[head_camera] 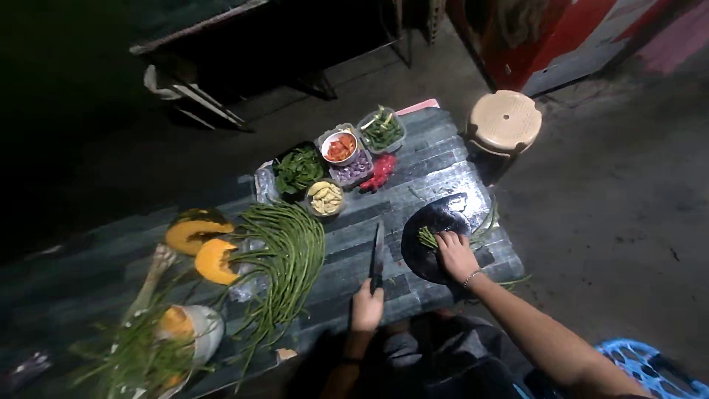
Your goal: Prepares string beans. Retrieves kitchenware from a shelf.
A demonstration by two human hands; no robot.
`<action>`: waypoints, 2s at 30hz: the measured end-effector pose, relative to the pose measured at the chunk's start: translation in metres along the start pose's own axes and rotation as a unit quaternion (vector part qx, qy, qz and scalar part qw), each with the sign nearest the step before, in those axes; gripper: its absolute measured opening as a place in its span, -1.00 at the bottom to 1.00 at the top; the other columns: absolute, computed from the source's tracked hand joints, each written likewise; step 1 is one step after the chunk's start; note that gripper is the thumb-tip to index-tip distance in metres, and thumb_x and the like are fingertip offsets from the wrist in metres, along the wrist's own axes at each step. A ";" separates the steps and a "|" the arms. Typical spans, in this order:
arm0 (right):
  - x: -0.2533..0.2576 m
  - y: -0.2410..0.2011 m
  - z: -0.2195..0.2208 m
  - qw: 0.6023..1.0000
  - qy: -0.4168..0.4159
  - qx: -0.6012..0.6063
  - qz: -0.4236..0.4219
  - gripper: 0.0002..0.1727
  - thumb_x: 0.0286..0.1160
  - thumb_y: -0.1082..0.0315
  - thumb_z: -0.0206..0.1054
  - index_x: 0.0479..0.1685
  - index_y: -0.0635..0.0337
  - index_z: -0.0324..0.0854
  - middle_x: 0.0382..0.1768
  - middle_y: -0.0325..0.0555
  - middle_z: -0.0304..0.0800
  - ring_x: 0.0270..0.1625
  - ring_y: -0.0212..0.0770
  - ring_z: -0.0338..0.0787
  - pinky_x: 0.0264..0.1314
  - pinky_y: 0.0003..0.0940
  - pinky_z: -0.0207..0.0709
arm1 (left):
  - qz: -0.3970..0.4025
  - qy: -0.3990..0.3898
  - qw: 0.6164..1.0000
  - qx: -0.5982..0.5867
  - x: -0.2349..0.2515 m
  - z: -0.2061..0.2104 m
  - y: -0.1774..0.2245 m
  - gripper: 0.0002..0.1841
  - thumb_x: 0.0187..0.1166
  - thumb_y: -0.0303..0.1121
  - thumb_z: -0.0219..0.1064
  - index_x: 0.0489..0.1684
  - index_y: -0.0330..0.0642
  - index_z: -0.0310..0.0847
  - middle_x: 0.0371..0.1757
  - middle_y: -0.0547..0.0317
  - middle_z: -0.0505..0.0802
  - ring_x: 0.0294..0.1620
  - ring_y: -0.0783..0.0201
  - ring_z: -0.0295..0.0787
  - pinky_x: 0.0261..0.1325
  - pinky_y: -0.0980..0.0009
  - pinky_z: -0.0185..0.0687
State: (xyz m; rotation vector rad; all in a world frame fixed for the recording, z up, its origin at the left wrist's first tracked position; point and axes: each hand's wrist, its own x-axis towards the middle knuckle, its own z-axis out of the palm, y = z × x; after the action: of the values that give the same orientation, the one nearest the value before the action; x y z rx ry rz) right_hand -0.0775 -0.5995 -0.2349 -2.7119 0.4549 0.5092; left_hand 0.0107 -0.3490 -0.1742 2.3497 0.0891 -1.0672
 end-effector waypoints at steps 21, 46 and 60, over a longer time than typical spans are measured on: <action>0.002 0.000 0.001 0.999 0.026 0.004 -0.027 -0.48 0.86 0.11 0.03 0.68 0.11 0.38 0.48 0.07 0.59 0.51 0.11 0.60 0.46 0.12 0.46 | 0.078 -0.120 0.926 0.349 -0.012 0.022 0.086 -0.48 0.88 -0.02 -0.07 0.52 -0.22 0.42 0.23 -0.17 0.80 0.24 -0.11 0.81 0.30 -0.09 0.67; 0.023 -0.001 -0.005 0.999 0.013 -0.024 0.041 -0.45 0.71 0.37 0.13 0.70 0.18 0.33 0.55 0.15 0.53 0.56 0.17 0.55 0.54 0.11 0.43 | 0.123 -0.139 0.911 0.369 0.034 0.018 0.066 -0.48 0.87 0.00 -0.08 0.52 -0.22 0.40 0.20 -0.16 0.82 0.24 -0.10 0.82 0.29 -0.08 0.69; 0.022 -0.005 -0.034 0.993 -0.110 -0.014 0.029 -0.51 0.80 0.36 0.01 0.63 0.37 0.31 0.49 0.29 0.53 0.55 0.25 0.56 0.55 0.13 0.45 | 0.135 -0.042 0.972 0.188 0.073 -0.012 0.024 -0.46 0.83 -0.02 0.08 0.49 -0.33 0.49 0.09 -0.23 0.85 0.12 -0.13 0.85 0.26 -0.13 0.68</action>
State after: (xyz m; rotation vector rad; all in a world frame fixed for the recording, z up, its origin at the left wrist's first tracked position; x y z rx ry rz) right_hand -0.0463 -0.6131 -0.2123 -2.6343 0.4712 0.8271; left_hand 0.0750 -0.3750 -0.2094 2.5429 -0.4905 -1.1209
